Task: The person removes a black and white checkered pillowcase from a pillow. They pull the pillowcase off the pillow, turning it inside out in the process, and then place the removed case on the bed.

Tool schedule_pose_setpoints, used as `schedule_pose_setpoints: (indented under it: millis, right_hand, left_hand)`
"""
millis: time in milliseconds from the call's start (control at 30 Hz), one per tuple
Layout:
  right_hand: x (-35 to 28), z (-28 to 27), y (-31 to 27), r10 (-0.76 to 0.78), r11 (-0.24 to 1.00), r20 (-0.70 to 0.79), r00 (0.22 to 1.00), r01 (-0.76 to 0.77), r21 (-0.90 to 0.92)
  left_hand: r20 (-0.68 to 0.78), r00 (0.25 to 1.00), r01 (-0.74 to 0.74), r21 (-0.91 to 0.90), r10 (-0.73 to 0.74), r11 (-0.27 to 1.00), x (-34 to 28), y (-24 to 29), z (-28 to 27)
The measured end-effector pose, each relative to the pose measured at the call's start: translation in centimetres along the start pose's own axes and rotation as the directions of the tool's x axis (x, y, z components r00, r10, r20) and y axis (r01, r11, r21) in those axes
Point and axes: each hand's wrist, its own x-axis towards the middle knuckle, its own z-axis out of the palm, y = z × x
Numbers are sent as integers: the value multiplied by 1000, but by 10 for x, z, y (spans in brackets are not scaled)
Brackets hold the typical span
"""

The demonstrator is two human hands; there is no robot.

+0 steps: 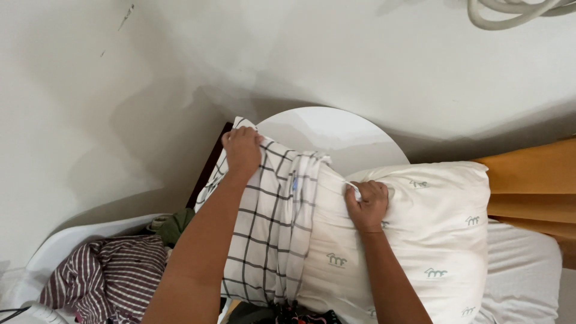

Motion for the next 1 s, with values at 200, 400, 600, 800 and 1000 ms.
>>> schedule_pose_setpoints:
  millis: [200, 400, 600, 800, 1000]
  right_hand:
    - [-8, -5, -1, -65, 998, -1, 998, 65, 11]
    - [-13, 4, 12, 71, 997, 7, 997, -71, -3]
    - [24, -8, -41, -58, 993, 121, 991, 70, -99]
    - [7, -2, -27, 94, 995, 226, 970, -85, -49]
    - [-14, -14, -15, 232, 966, 79, 969, -240, 99]
  left_hand:
    - [-3, 929, 371, -20, -371, 929, -10, -22, 29]
    - [262, 812, 571, -541, -521, 618, -1, -42, 25]
    - [578, 651, 738, -332, -492, 587, 22, 11, -36]
    - [673, 689, 583, -295, -268, 757, 27, 0, -26]
    - [729, 614, 674, -285, -302, 682, 38, 17, -48]
